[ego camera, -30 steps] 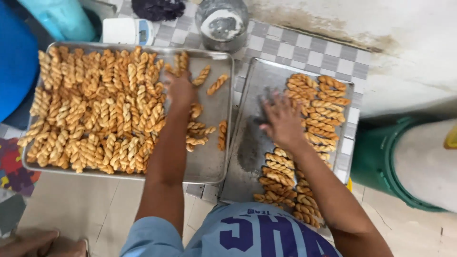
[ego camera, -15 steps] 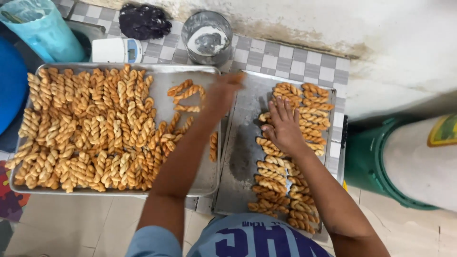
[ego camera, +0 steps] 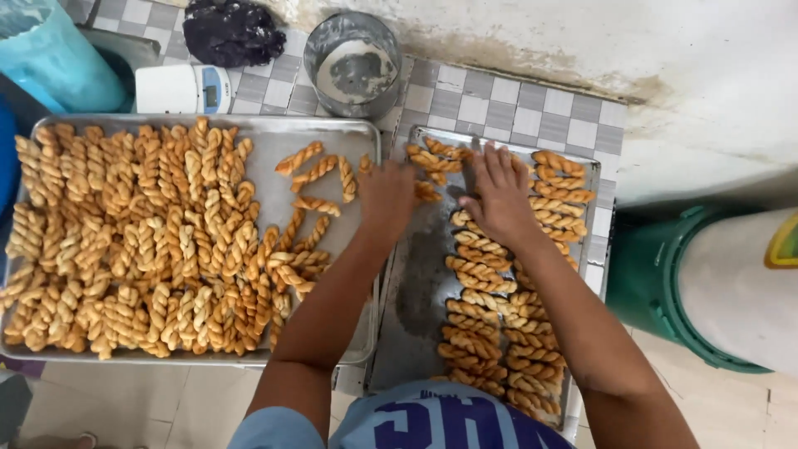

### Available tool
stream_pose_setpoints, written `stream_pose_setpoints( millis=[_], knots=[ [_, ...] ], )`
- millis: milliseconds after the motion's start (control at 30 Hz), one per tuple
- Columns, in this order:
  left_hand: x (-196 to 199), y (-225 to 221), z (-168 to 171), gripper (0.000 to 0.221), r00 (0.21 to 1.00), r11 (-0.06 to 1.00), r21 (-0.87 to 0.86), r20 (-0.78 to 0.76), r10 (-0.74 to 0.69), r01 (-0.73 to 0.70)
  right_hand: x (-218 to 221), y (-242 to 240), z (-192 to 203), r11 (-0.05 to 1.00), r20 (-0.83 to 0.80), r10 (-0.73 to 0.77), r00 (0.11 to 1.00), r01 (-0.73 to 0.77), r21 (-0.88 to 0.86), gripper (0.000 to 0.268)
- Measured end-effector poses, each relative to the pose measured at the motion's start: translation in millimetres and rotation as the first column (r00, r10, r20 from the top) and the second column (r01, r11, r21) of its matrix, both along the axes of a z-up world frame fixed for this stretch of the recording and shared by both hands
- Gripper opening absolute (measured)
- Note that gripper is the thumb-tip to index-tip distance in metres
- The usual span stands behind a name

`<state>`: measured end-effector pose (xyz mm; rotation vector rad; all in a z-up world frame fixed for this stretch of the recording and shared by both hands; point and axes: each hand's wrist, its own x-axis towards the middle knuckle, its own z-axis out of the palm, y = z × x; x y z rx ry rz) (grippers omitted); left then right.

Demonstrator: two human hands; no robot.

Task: Arranging twisted pastries from a large tray into neat rows on a smaller tray.

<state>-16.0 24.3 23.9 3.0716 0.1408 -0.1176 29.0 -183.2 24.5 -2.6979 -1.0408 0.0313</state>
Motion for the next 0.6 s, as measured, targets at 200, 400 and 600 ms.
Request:
stream_pose_setpoints(
  millis=[200,400,600],
  knots=[
    [-10,-25,-20,0.038,0.984,0.977,-0.197,0.174,-0.044,0.078,15,34,10,0.992,-0.039,0.074,0.997,-0.077,-0.098,0.078],
    [-20,-17,21,0.035,0.913,0.930,-0.368,0.388,0.127,0.027,14,39,-5,0.972,-0.100,0.125,0.987,-0.142,-0.187,0.076],
    [1,-6,-15,0.030,0.913,0.975,-0.210,0.380,0.150,-0.073,3,48,-6,0.965,-0.077,0.107,0.991,-0.122,-0.232,0.081]
  ],
)
